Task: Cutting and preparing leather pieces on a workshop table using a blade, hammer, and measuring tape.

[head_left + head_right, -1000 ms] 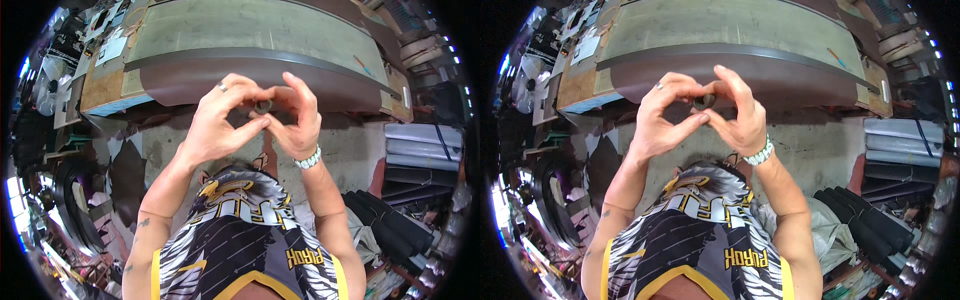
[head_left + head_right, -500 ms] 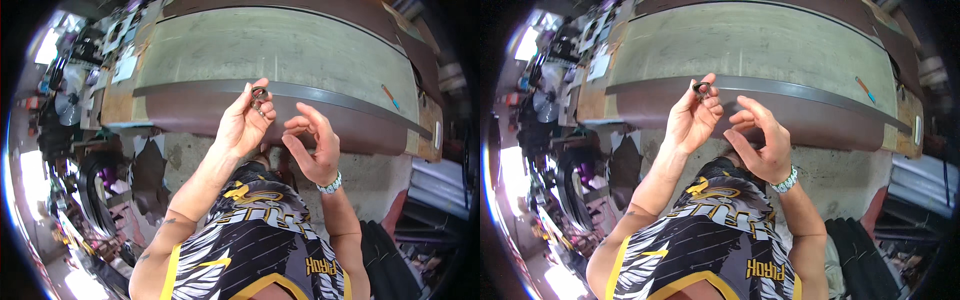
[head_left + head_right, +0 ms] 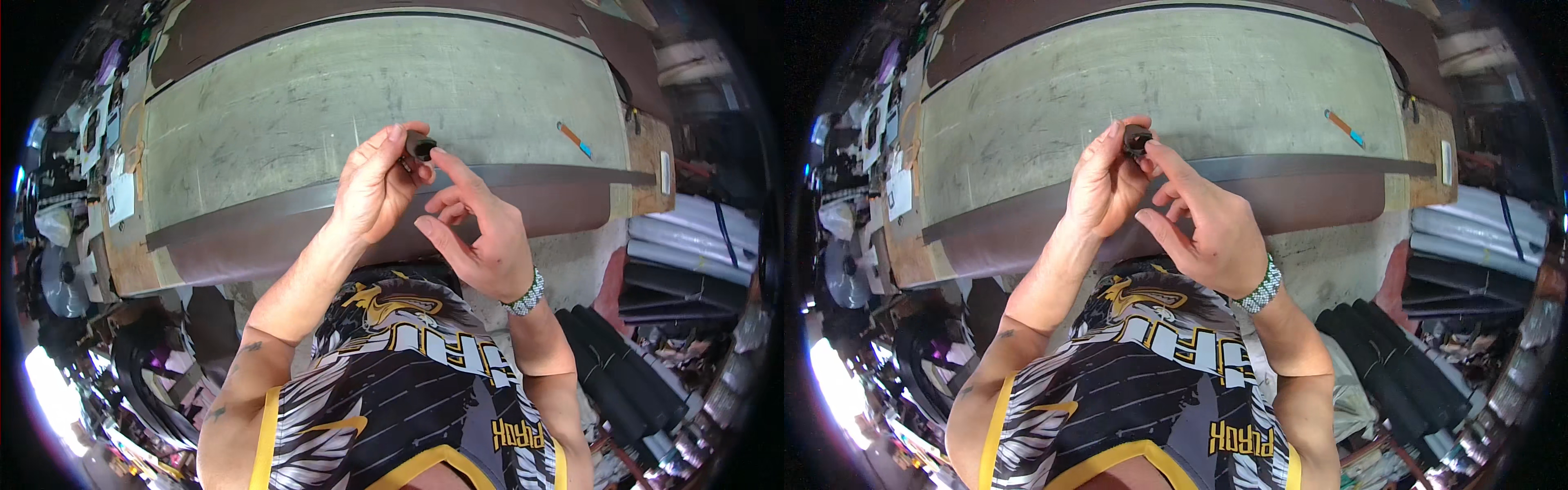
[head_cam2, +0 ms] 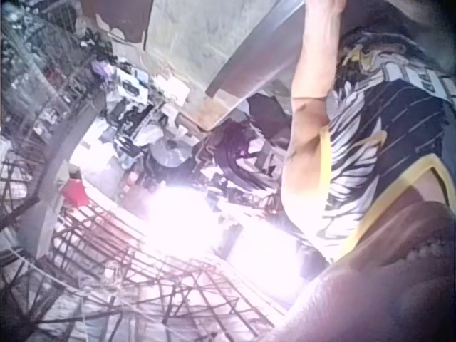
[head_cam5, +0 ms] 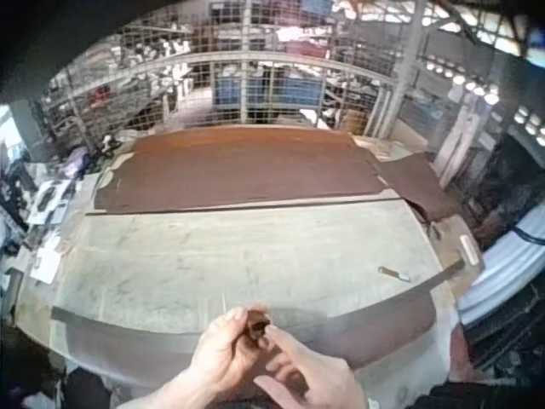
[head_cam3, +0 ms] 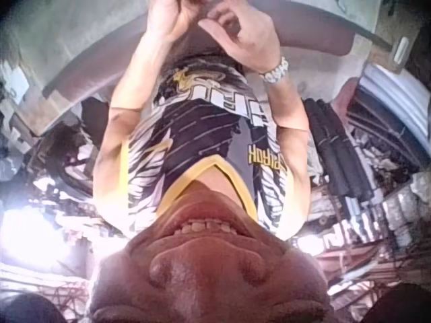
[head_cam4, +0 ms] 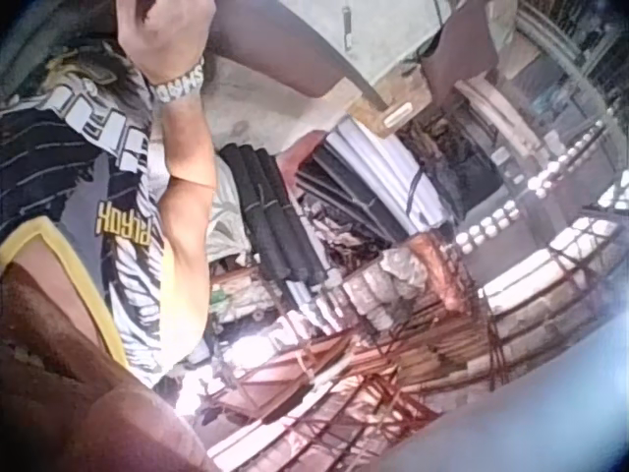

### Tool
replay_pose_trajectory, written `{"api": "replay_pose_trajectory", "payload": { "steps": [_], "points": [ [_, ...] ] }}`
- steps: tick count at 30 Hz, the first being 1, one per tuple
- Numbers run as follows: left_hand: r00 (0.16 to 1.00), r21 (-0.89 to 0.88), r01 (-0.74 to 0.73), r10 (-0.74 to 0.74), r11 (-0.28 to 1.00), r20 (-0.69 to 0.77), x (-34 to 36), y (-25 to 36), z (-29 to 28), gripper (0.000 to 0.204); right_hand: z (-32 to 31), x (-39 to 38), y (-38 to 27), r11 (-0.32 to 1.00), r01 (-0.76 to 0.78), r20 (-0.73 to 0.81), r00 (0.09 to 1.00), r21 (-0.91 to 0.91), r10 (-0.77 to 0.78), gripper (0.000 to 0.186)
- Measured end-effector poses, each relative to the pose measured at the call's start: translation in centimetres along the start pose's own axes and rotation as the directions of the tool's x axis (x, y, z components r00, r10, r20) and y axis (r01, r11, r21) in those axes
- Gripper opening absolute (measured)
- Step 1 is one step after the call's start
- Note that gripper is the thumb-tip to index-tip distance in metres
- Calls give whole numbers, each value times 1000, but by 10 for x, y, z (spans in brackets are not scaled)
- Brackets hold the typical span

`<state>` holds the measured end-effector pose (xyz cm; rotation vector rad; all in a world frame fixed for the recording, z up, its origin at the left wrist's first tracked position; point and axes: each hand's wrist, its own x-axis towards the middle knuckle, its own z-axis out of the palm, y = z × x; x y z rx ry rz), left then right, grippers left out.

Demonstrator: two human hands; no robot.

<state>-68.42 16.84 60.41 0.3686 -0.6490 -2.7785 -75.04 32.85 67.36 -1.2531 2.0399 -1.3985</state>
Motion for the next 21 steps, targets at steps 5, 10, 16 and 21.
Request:
{"api": "replay_pose_trajectory", "payload": {
  "steps": [5, 10, 16, 21],
  "points": [
    [984, 317, -167, 178, 934, -4, 4, 0, 18, 33, -22, 14, 18, 989, 137, 108, 986, -55, -130, 63],
    [951, 473, -246, 305, 846, -52, -4, -5, 36, 27, -43, 24, 18, 997, 70, 321, 945, -36, -55, 62],
    [838, 681, -340, 538, 649, -94, -7, -18, 39, 28, -39, 31, 46, 971, -35, 468, 880, 235, -82, 63],
    [817, 407, -569, 549, 714, 178, 13, -21, 63, 79, -25, 34, 62, -218, -550, 366, 753, 806, -547, 99]
  ]
}}
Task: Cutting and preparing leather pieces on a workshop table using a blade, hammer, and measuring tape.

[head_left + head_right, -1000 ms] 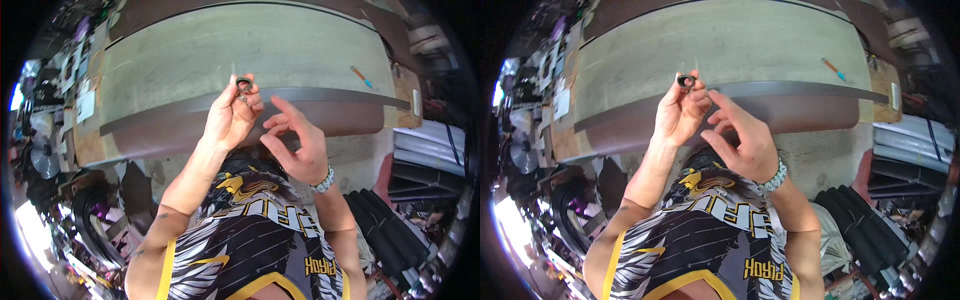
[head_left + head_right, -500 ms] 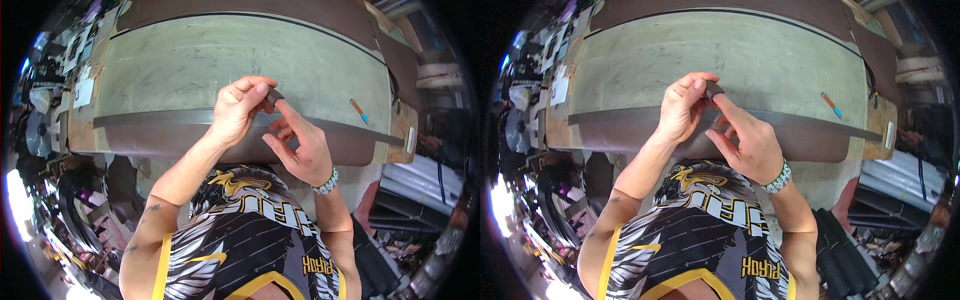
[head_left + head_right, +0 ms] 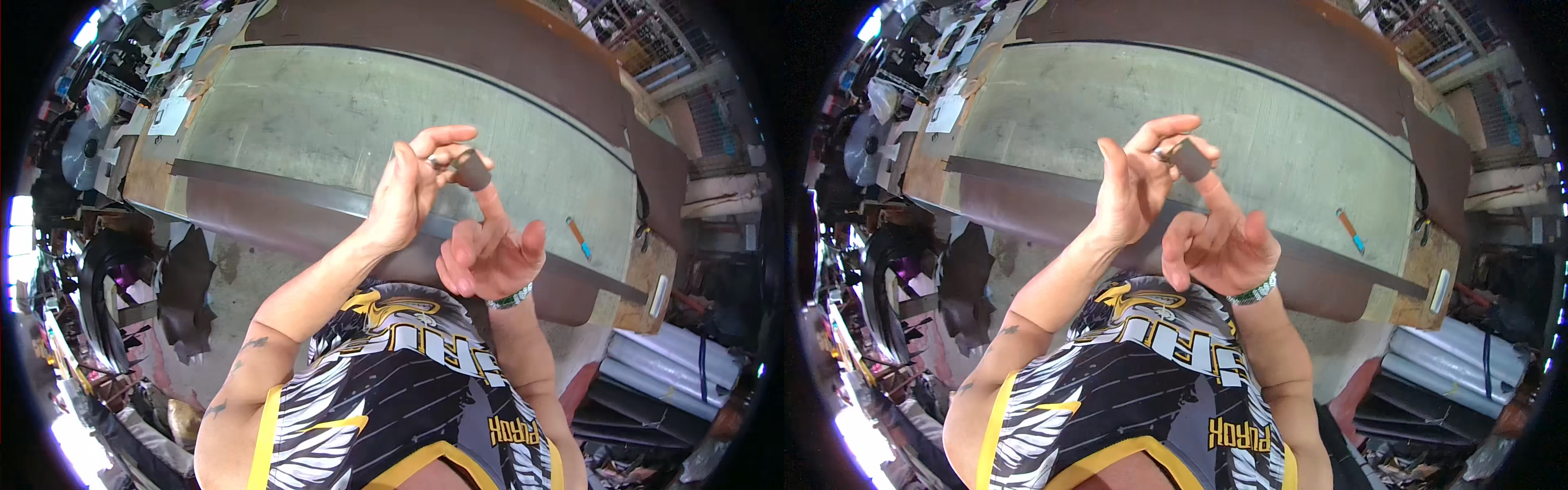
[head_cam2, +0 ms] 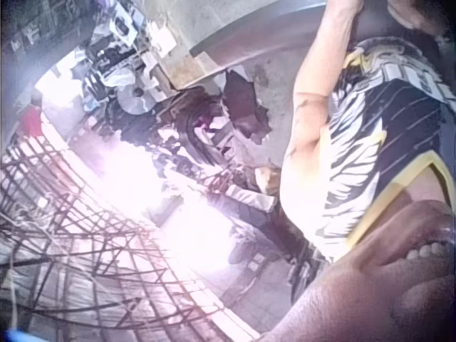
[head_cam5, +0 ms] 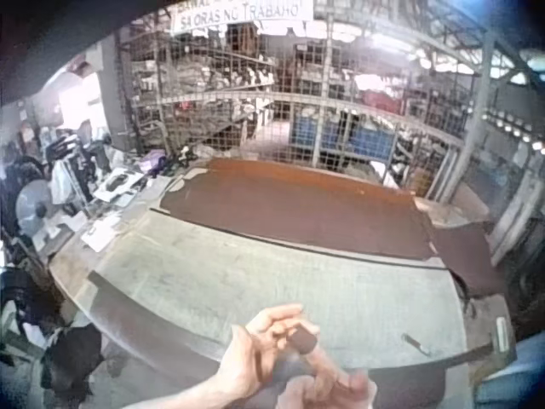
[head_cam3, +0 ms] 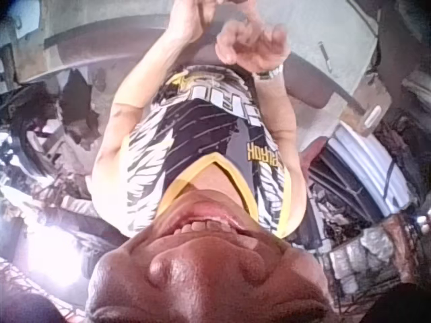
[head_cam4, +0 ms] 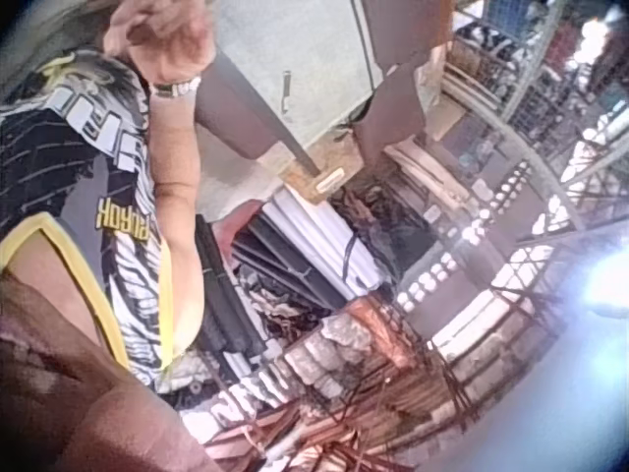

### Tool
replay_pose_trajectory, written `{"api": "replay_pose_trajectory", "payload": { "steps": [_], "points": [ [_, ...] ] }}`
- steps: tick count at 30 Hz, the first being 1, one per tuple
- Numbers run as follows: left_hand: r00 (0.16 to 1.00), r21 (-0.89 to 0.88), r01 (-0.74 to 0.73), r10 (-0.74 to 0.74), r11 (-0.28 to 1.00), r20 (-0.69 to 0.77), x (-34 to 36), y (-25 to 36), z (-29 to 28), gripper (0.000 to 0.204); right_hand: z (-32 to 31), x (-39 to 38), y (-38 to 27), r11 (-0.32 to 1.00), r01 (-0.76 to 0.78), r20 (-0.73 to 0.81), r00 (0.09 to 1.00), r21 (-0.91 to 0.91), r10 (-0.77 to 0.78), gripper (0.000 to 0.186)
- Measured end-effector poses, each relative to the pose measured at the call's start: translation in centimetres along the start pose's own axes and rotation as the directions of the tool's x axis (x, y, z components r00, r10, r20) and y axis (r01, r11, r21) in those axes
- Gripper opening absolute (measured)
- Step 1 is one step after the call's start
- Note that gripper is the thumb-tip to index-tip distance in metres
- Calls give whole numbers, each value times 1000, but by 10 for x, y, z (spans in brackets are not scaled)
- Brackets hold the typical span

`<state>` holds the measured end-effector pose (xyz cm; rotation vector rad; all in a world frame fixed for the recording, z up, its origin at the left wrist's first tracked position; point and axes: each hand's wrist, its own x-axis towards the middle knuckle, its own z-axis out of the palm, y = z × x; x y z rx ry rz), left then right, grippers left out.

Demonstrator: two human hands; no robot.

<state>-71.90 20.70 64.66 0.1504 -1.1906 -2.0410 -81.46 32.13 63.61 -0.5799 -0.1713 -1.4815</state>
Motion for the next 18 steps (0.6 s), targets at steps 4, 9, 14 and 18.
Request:
{"api": "replay_pose_trajectory", "payload": {
  "steps": [4, 9, 14, 18],
  "points": [
    [993, -206, 114, -103, 972, 66, 15, 10, 15, 102, 6, 3, 3, 989, -99, 43, 995, 112, 95, 97],
    [987, -105, 141, -131, 984, 96, 17, 22, 25, 85, 11, 7, 22, 958, -73, 99, 994, 278, 47, 86],
    [976, -2, 122, -120, 992, 181, 27, 32, 26, 83, 2, 19, 27, 944, -17, 95, 995, 329, -15, 85],
    [991, -233, 113, -91, 966, 101, 32, 38, 25, 71, 5, 29, 26, 941, -43, 127, 992, 335, 0, 87]
  ]
}}
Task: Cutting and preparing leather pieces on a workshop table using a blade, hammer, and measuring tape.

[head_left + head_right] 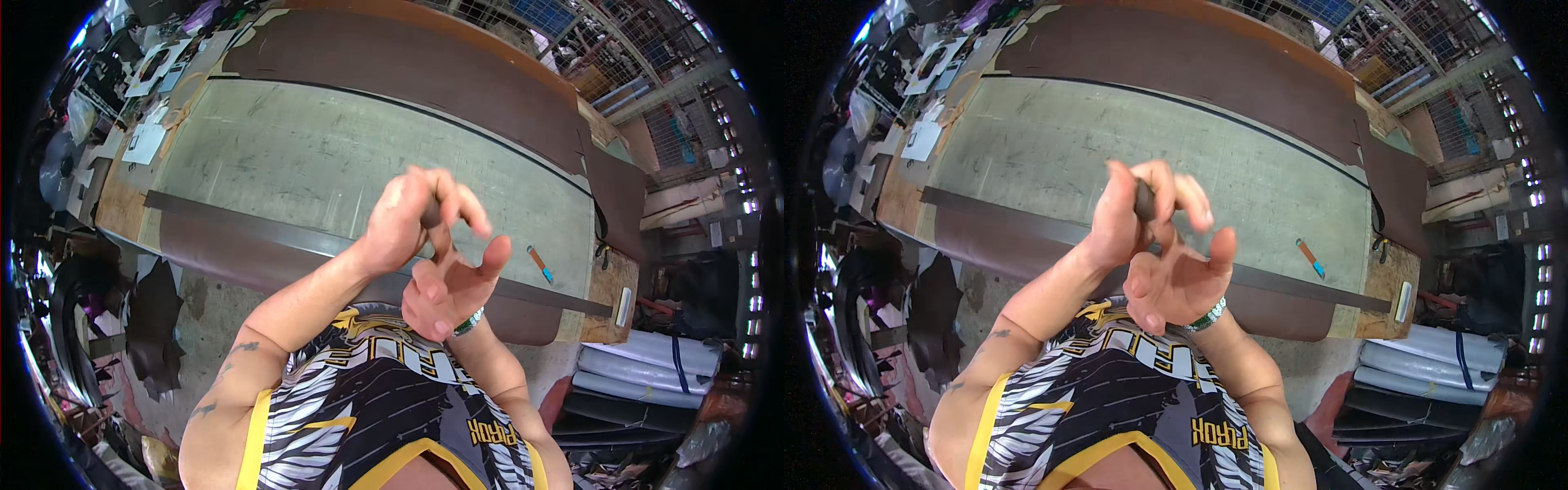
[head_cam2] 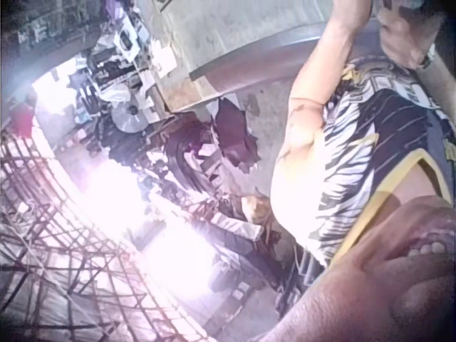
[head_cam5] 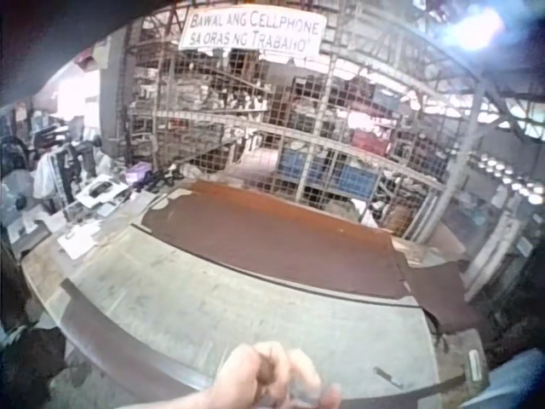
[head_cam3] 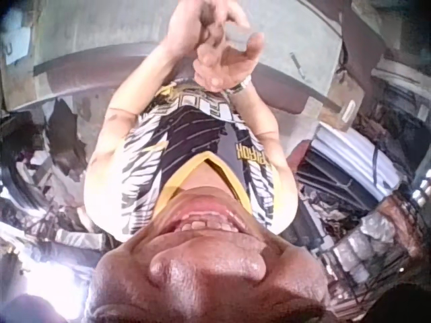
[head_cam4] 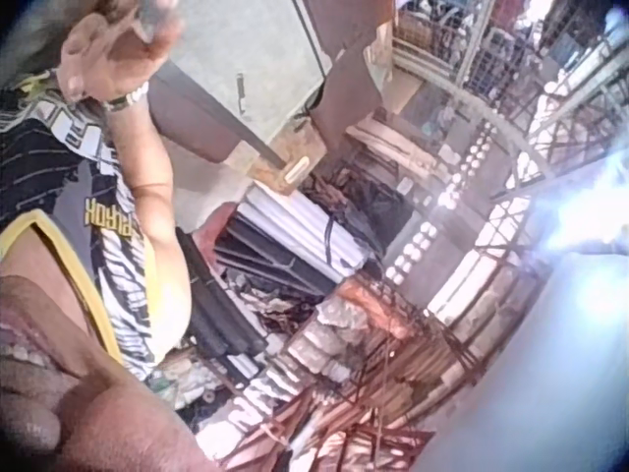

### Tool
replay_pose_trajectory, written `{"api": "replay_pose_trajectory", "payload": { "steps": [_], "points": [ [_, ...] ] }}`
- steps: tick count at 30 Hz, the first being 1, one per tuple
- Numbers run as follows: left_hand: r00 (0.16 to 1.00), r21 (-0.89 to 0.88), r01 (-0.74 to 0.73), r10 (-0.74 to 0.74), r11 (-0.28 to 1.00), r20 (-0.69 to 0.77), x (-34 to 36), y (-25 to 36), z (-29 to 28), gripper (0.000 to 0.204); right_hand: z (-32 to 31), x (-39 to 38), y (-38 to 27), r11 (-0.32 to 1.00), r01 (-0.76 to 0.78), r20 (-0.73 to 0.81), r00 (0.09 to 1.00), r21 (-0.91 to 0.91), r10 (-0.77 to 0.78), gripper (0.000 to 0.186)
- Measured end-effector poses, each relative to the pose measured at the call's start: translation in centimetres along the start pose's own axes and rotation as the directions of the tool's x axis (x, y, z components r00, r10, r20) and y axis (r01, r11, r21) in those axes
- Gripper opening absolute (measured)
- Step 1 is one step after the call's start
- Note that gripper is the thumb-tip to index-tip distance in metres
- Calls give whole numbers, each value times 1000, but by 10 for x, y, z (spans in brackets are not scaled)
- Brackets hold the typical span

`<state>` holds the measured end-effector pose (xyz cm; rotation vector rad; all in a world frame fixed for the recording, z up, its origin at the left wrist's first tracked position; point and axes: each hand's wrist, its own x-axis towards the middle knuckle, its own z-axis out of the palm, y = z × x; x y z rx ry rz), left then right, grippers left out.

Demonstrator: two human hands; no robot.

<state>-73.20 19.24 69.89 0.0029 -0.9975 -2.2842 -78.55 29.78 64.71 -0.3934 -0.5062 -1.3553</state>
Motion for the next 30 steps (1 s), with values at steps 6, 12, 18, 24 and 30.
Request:
{"api": "replay_pose_trajectory", "payload": {
  "steps": [6, 12, 18, 24, 30],
  "points": [
    [913, 425, 95, -249, 900, 323, 9, 5, -21, 62, -7, -4, -2, 995, 93, -11, 996, -40, -93, 89],
    [930, -28, 71, -56, 997, 363, 14, -10, -19, 87, -2, 7, -12, 997, 46, 128, 991, -65, -38, 93],
    [887, 346, 35, -188, 938, 421, 14, -19, -31, 60, -6, -6, -2, 998, 58, 115, 992, 3, -58, 94],
    [996, 292, -33, 7, 956, 89, 2, -12, -42, 98, 16, -7, -31, 946, 145, 33, 989, -290, -141, 46],
    [993, 345, 121, -117, 931, -32, -34, -8, -87, 72, 15, -23, -30, 887, 243, -197, 920, -393, -340, 27]
  ]
}}
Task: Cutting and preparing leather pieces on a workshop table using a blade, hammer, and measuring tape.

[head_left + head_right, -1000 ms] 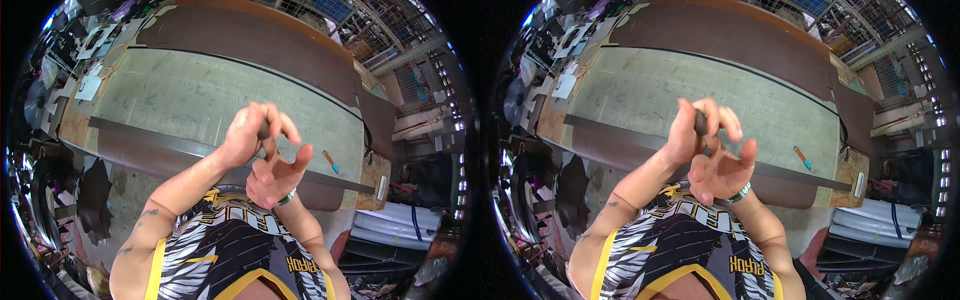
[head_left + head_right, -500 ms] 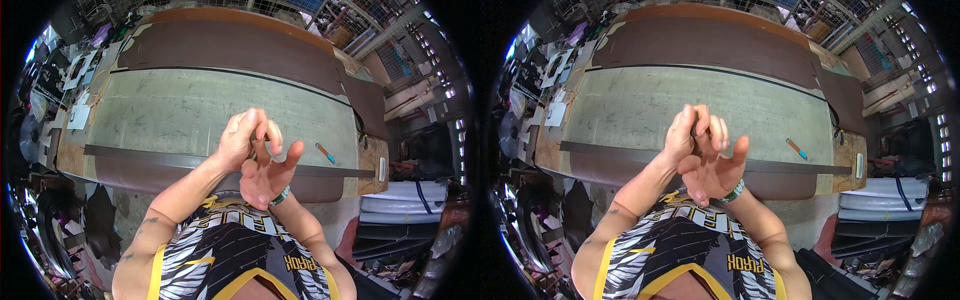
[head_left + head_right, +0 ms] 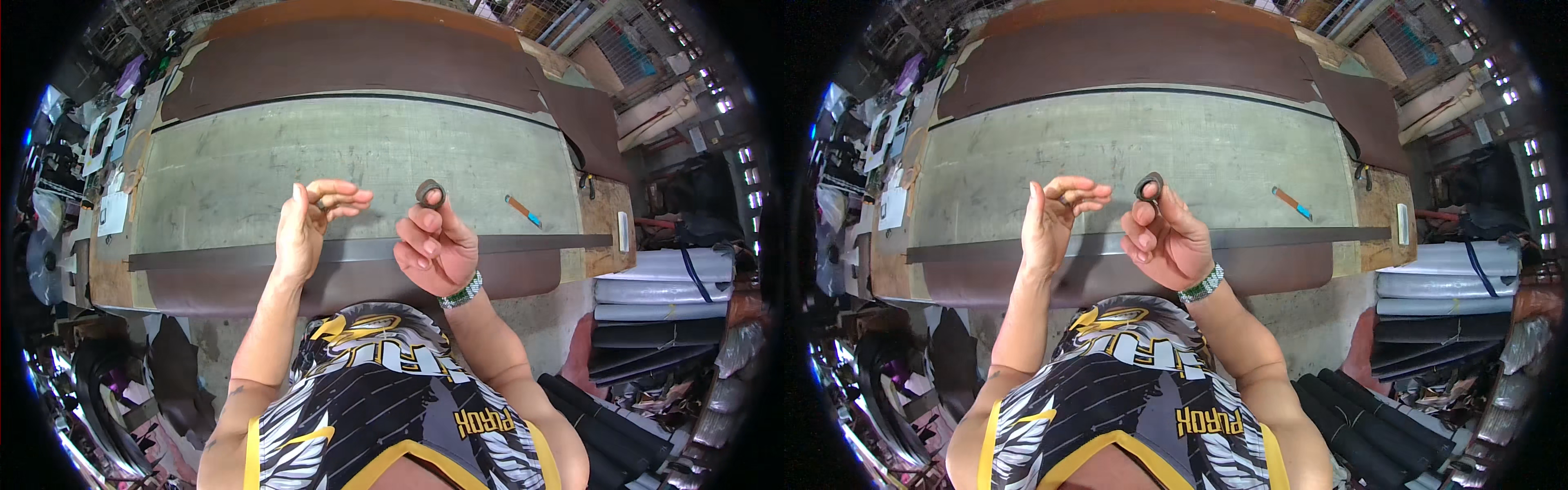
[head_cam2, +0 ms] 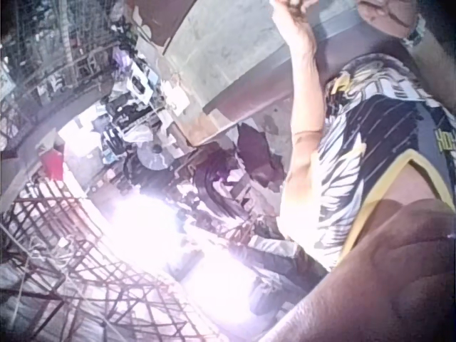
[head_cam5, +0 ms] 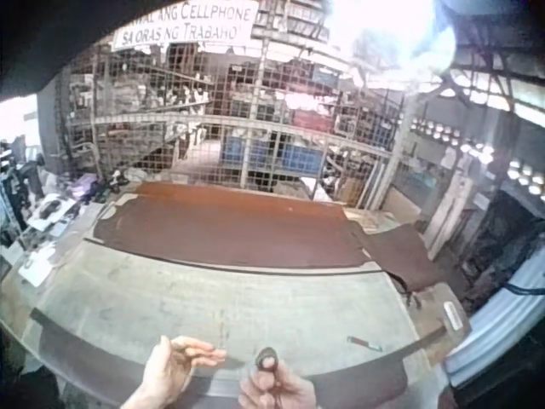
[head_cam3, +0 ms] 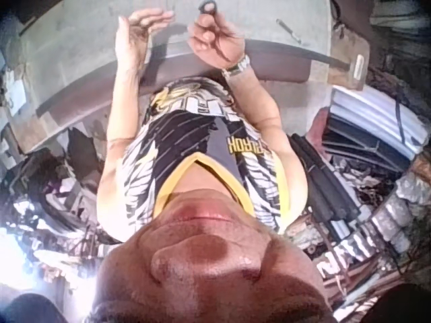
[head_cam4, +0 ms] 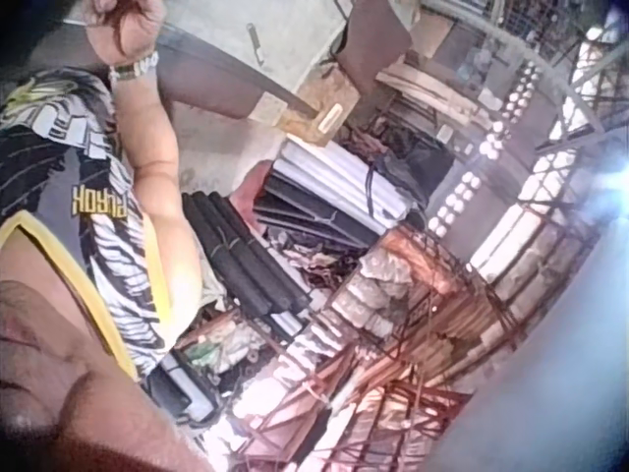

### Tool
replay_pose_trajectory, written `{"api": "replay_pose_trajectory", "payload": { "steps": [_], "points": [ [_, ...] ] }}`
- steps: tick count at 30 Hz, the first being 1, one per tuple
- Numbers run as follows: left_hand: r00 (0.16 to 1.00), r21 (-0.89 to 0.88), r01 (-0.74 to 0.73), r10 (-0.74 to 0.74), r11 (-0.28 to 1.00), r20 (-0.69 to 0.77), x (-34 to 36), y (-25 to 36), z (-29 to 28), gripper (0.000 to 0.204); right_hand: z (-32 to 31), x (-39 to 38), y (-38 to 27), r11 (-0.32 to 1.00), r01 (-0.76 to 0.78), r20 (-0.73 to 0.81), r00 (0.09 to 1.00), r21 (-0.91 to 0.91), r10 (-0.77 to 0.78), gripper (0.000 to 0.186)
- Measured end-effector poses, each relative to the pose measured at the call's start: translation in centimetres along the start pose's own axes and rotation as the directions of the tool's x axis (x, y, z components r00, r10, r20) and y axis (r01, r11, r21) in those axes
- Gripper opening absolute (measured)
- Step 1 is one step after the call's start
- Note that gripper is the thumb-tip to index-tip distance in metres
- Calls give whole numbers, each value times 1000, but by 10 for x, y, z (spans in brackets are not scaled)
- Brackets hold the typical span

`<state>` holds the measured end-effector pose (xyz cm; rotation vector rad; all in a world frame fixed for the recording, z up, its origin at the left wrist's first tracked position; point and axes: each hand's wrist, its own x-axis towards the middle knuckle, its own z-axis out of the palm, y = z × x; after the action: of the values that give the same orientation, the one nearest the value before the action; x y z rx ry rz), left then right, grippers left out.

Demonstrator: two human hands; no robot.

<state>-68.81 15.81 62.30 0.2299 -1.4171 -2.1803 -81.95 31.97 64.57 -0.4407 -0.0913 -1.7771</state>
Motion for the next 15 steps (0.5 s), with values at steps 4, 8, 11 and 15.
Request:
{"api": "replay_pose_trajectory", "payload": {
  "steps": [4, 8, 11, 15],
  "points": [
    [996, 0, 3, -3, 1000, -84, -17, -7, -11, 65, -3, 3, 3, 1000, -19, -52, 998, -1, 19, 22],
    [991, 90, 9, 3, 996, -133, -29, -6, -19, 55, -2, 3, 9, 999, -34, -43, 998, 19, 34, 24],
    [985, 116, 44, -23, 992, -173, -35, 0, -16, 31, -1, 5, 15, 996, -86, -52, 995, -7, 86, 28],
    [984, 247, -41, 83, 968, -160, -24, 15, 7, 25, -4, 5, 20, 995, -96, -69, 993, 13, 96, 32]
  ]
}}
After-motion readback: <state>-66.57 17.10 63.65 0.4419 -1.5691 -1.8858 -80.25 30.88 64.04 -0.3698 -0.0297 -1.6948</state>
